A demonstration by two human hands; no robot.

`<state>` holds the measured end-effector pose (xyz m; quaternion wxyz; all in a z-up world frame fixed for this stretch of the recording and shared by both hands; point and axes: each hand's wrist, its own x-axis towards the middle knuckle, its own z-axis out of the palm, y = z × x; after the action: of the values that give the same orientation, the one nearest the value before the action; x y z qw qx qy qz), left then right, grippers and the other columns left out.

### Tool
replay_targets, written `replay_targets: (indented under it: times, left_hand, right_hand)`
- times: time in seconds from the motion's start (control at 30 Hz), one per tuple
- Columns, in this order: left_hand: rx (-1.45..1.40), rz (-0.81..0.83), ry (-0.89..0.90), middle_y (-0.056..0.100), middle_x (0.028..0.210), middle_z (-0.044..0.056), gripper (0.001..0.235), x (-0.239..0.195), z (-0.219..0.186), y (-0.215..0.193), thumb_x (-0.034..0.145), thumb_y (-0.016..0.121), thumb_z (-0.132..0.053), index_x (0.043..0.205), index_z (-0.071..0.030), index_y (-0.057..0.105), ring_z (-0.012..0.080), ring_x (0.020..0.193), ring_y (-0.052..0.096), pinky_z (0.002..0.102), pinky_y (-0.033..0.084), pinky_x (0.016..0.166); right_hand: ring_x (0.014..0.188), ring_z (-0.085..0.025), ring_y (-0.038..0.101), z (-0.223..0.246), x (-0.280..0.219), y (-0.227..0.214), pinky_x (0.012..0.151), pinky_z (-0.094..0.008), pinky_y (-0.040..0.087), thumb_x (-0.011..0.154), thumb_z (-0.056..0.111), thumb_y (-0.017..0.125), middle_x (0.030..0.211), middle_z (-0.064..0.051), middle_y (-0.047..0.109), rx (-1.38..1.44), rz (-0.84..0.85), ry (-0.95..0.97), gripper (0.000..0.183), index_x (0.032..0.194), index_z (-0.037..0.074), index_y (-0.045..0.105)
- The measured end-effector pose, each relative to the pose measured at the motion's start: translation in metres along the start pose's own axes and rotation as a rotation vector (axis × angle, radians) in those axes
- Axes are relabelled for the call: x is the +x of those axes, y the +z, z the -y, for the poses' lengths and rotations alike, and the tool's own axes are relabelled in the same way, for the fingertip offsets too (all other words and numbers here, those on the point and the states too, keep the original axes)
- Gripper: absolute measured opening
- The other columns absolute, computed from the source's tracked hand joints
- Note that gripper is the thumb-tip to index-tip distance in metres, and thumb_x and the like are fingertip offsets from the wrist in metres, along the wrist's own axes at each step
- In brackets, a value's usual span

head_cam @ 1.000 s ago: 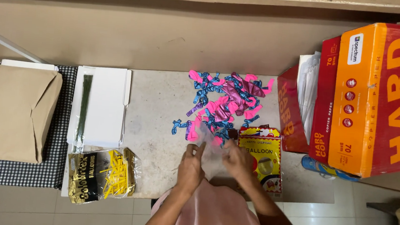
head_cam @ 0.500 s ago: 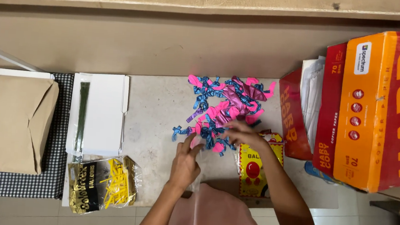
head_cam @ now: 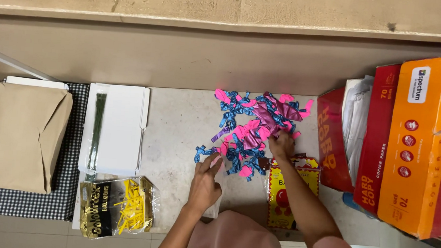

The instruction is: The person sorts a pile of colorful uninflated balloons on a table, separating them by color. They place the sorted balloons into clear plastic bags and arrange the packages on the table.

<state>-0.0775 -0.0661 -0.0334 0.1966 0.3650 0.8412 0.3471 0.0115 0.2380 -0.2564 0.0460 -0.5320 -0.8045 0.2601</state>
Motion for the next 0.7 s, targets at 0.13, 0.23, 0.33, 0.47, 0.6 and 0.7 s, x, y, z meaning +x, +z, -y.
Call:
replay_targets:
  times: [0.13,0.23,0.33,0.47,0.6,0.7]
  left_hand:
    - [-0.02,-0.015,-0.001,0.049,0.148,0.011,0.078,0.003,-0.004,-0.004,0.056,0.055,0.018,0.132,0.003,0.063,0.0366,0.111,0.054,0.039,0.053,0.09]
    - [-0.029,0.036,-0.044,0.051,0.149,0.009,0.079,0.004,-0.008,-0.002,0.057,0.054,0.018,0.134,0.001,0.062,0.0343,0.11,0.056,0.038,0.053,0.092]
    - [-0.046,0.022,0.035,0.05,0.146,0.013,0.08,0.003,-0.013,0.004,0.057,0.056,0.017,0.135,0.003,0.061,0.0369,0.116,0.054,0.04,0.051,0.097]
    - [-0.056,-0.009,0.142,0.049,0.146,0.017,0.078,-0.001,-0.032,0.006,0.056,0.064,0.013,0.134,0.005,0.06,0.0417,0.122,0.052,0.043,0.047,0.103]
    - [-0.16,-0.058,0.227,0.046,0.149,0.023,0.071,-0.012,-0.027,0.018,0.068,0.067,0.012,0.138,0.006,0.058,0.0453,0.131,0.048,0.044,0.044,0.108]
    - [-0.235,-0.034,0.145,0.049,0.148,0.022,0.078,-0.025,-0.036,0.007,0.058,0.057,0.018,0.135,0.005,0.06,0.0434,0.137,0.049,0.041,0.046,0.108]
  right_hand:
    - [0.081,-0.041,0.069,0.051,-0.054,-0.081,0.071,-0.052,0.052,0.08,0.03,0.076,0.083,-0.018,0.072,0.117,-0.127,-0.123,0.028,0.091,0.006,0.067]
    - [0.056,-0.022,0.047,0.084,-0.126,-0.154,0.055,-0.038,0.036,0.084,0.013,0.067,0.061,-0.011,0.047,0.507,-0.039,-0.393,0.023,0.075,0.002,0.048]
    - [0.065,-0.015,0.041,0.113,-0.191,-0.21,0.059,-0.033,0.034,0.086,0.003,0.061,0.069,-0.008,0.043,0.925,0.28,-0.504,0.024,0.071,0.003,0.042]
    - [0.075,-0.022,0.055,0.155,-0.234,-0.229,0.064,-0.035,0.043,0.077,0.003,0.061,0.087,-0.01,0.057,0.696,0.177,-0.884,0.016,0.073,0.002,0.045]
    - [0.081,-0.035,0.061,0.14,-0.229,-0.168,0.068,-0.046,0.048,0.079,0.009,0.068,0.096,-0.015,0.06,0.327,0.19,-0.932,0.014,0.086,0.003,0.058]
    - [0.081,-0.037,0.065,0.125,-0.209,-0.146,0.066,-0.048,0.051,0.08,0.012,0.07,0.106,-0.013,0.065,0.276,0.194,-0.933,0.018,0.095,0.005,0.063]
